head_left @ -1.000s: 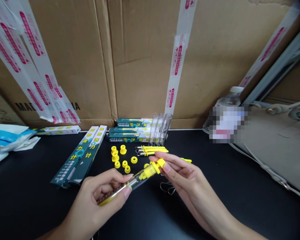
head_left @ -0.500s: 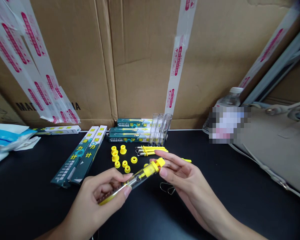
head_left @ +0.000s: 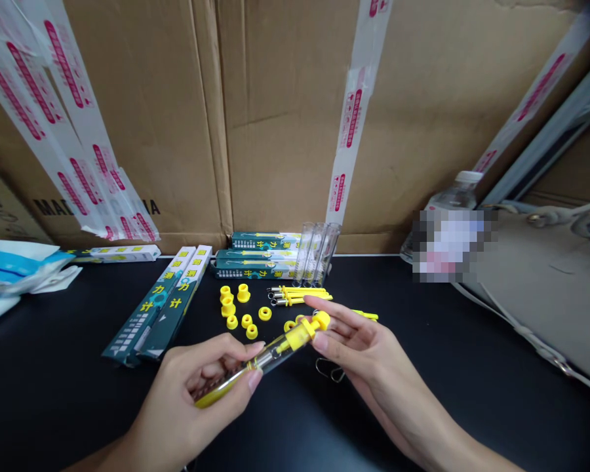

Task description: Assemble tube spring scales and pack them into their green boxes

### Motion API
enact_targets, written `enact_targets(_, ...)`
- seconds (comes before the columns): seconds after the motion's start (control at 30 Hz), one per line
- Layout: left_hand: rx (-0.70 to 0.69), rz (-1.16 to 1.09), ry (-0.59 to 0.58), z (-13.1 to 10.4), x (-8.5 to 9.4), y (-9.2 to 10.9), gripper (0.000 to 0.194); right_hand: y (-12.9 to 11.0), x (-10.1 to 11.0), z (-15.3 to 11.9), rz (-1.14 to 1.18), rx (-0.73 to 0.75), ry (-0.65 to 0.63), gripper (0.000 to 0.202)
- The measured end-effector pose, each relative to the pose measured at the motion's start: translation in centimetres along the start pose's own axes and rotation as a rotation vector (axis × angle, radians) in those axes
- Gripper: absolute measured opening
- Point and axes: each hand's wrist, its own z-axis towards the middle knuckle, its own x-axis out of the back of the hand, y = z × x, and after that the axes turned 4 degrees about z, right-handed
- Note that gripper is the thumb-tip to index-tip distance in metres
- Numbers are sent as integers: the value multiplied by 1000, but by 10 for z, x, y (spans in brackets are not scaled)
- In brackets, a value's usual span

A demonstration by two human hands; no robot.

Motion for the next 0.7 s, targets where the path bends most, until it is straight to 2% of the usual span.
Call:
enact_targets(0.1,-17,36,25,-1,-1,2,19,1,-1,-1,41,-20,-4,55)
enact_targets(0.23,-72,54,-1,-1,0,-4,19,2,-1,-2,51,-19,20,50)
enact_targets(0.33,-17,32,4,2,1,-6,18,0,1,2,-10,10,9,44)
enact_targets(0.53,154,-64,61,8,0,6,21,-7,10,20,-306,217,-98,31)
enact_targets(0.63,164,-79,65,8,0,8,22,-17,15,22,-518,318,-139,31)
enact_targets(0.7,152,-86,54,8,1,6,22,-28,19,15,-747,417,-97,31)
